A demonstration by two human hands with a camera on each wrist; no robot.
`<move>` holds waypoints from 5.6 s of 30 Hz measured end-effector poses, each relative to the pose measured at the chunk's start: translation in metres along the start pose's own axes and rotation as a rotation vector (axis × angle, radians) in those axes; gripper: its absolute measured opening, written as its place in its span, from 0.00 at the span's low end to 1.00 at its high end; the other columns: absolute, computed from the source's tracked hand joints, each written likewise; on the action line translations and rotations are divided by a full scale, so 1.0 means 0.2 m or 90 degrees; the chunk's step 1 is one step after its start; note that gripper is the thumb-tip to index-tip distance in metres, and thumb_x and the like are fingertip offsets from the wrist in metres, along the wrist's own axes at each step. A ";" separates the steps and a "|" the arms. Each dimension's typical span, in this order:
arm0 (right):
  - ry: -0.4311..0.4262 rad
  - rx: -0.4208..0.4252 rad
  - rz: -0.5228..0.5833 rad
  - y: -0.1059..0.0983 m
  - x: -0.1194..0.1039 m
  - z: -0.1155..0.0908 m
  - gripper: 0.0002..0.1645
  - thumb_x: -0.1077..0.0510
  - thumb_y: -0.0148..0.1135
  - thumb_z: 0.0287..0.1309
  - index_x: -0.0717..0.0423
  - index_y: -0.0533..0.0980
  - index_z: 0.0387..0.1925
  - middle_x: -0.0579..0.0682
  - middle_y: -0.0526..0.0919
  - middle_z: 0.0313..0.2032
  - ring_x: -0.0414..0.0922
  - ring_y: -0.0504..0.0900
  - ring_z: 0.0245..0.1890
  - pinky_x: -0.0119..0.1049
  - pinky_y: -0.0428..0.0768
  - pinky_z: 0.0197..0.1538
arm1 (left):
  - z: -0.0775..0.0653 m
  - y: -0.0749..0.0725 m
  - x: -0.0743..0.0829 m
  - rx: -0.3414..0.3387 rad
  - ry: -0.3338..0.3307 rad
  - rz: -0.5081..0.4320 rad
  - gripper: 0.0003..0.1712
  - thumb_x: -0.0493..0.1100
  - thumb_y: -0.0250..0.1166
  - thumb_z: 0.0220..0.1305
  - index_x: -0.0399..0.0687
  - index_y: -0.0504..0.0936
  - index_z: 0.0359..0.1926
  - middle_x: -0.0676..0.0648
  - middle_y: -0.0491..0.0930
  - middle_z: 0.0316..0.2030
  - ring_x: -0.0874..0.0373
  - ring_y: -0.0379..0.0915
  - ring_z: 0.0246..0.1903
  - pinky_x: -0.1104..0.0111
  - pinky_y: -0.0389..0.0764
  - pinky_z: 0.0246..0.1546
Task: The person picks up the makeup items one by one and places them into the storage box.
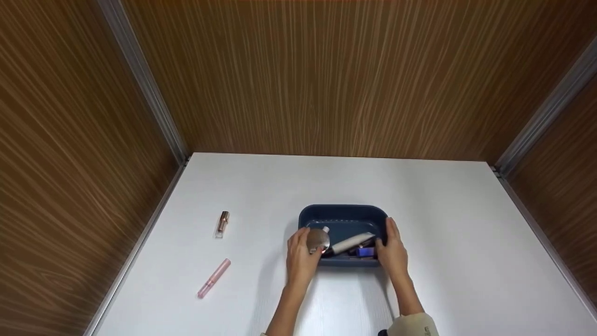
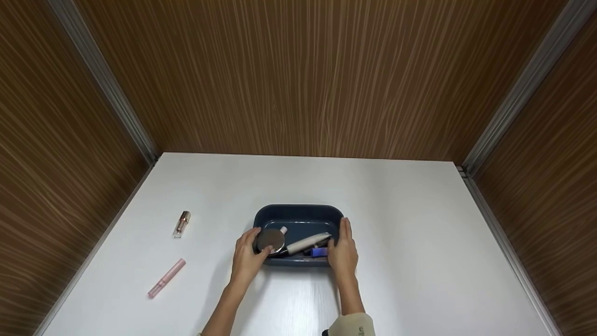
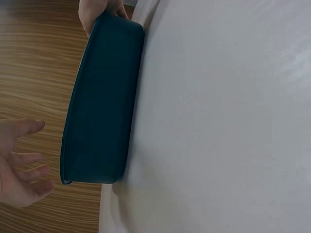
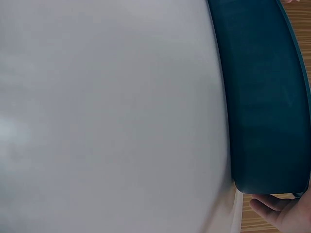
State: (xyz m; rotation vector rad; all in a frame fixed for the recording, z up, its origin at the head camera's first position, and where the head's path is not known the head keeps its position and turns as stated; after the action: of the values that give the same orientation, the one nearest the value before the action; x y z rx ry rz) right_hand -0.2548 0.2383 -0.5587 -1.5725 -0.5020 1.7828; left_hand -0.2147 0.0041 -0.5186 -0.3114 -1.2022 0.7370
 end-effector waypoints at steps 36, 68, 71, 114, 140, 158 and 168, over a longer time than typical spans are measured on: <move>0.015 0.008 -0.008 -0.02 0.01 -0.02 0.39 0.65 0.54 0.55 0.66 0.53 0.67 0.61 0.53 0.67 0.62 0.63 0.58 0.55 0.68 0.47 | -0.09 -0.33 -0.17 0.097 -0.146 -0.040 0.27 0.36 0.70 0.49 0.34 0.75 0.52 0.38 0.71 0.52 0.42 0.62 0.55 0.54 0.66 0.53; 0.003 0.001 -0.002 0.00 0.00 0.00 0.38 0.65 0.54 0.56 0.67 0.52 0.67 0.62 0.53 0.67 0.61 0.61 0.60 0.55 0.67 0.50 | -0.22 -0.73 -0.54 0.147 -0.373 0.164 0.29 0.34 0.65 0.53 0.31 0.69 0.56 0.29 0.66 0.53 0.33 0.60 0.53 0.48 0.62 0.52; 0.011 -0.004 -0.008 0.00 0.00 0.00 0.38 0.65 0.53 0.56 0.67 0.52 0.67 0.62 0.52 0.67 0.61 0.59 0.61 0.55 0.67 0.49 | -0.23 -0.75 -0.57 0.162 -0.366 0.175 0.28 0.32 0.65 0.52 0.30 0.70 0.55 0.29 0.67 0.53 0.32 0.61 0.52 0.48 0.63 0.51; 0.004 0.007 0.000 0.01 -0.01 0.00 0.38 0.65 0.54 0.56 0.67 0.53 0.67 0.62 0.53 0.67 0.60 0.58 0.62 0.56 0.65 0.52 | -0.25 -0.68 -0.77 0.143 -0.364 0.178 0.16 0.25 0.61 0.51 0.29 0.78 0.44 0.29 0.75 0.43 0.35 0.68 0.41 0.51 0.69 0.41; -0.004 0.010 0.009 0.00 -0.01 0.00 0.38 0.66 0.54 0.56 0.67 0.52 0.67 0.62 0.53 0.67 0.62 0.61 0.60 0.55 0.68 0.48 | -0.24 -0.67 -0.76 0.125 -0.351 0.181 0.14 0.25 0.63 0.52 0.31 0.80 0.43 0.31 0.77 0.38 0.38 0.69 0.36 0.52 0.70 0.34; -0.005 0.010 -0.004 0.00 0.00 -0.01 0.38 0.65 0.54 0.56 0.67 0.53 0.67 0.62 0.54 0.66 0.63 0.66 0.55 0.55 0.70 0.43 | -0.23 -0.66 -0.75 0.091 -0.374 0.171 0.15 0.25 0.62 0.53 0.32 0.80 0.44 0.32 0.77 0.38 0.39 0.69 0.37 0.53 0.71 0.34; -0.004 0.005 -0.012 0.01 0.00 0.00 0.39 0.66 0.54 0.56 0.67 0.52 0.67 0.63 0.53 0.66 0.64 0.67 0.54 0.55 0.71 0.41 | -0.23 -0.66 -0.73 0.076 -0.380 0.168 0.15 0.26 0.62 0.54 0.33 0.80 0.45 0.32 0.76 0.39 0.39 0.69 0.38 0.53 0.72 0.34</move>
State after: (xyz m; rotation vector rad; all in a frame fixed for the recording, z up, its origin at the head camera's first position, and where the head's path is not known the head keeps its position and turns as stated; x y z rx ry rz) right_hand -0.2551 0.2372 -0.5600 -1.5527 -0.5094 1.7742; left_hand -0.1512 -0.1823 -0.5632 -0.1521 -1.6877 1.1789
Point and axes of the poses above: each hand's wrist, its own z-axis towards the middle knuckle, its own y-axis out of the palm, x = y × z, the point moved 2 cm from there along z, towards the middle knuckle
